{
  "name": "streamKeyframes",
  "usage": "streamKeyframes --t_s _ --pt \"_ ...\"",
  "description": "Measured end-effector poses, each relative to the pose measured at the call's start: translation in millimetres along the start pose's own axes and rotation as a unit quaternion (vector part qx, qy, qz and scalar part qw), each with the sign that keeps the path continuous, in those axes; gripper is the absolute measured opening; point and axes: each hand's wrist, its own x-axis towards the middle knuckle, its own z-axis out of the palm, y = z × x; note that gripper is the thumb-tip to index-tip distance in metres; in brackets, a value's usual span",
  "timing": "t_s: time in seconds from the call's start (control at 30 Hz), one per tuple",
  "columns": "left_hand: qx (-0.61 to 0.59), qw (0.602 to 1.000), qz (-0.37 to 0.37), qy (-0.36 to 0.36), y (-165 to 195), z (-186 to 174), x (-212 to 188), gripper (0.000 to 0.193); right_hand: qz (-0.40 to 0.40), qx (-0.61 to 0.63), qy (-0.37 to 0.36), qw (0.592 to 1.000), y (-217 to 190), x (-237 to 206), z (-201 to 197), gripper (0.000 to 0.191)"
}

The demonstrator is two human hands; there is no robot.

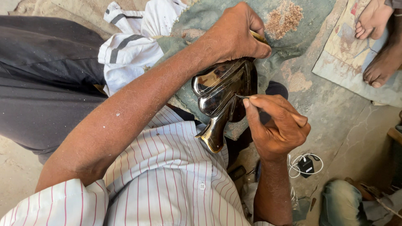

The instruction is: The person holds a polished metal vessel and uses a small pointed tool to engrave or scratch fine lines into its surface. They rotate the vessel to access different areas and continue the detailed work throughout the clip.

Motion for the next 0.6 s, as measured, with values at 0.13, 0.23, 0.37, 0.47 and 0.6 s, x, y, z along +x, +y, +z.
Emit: streamKeyframes --t_s 0.13,0.23,0.37,0.47,0.6 --pt "0.005 1.000 0.007 0.011 -3.8 2.4 1.6 0.022 0.003 0.026 0.009 1.000 1.7 -2.5 1.7 0.021" --pt "-0.001 1.000 -0.001 0.007 -4.8 3.7 1.6 0.022 -0.001 0.033 0.007 0.999 3.9 -4.1 1.0 0.021" --pt "-0.001 1.000 0.019 0.013 -6.5 5.5 1.3 0.025 0.002 0.040 0.006 0.999 5.8 -7.6 -0.2 0.022" --pt "0.011 1.000 0.027 0.011 -9.3 7.0 1.3 0.028 0.009 0.039 0.004 0.999 7.6 -9.3 -1.2 0.022" --pt "0.017 0.995 0.087 0.042 -11.3 8.7 2.3 0.030 0.016 0.027 0.000 1.000 7.2 -12.3 -3.1 0.023"
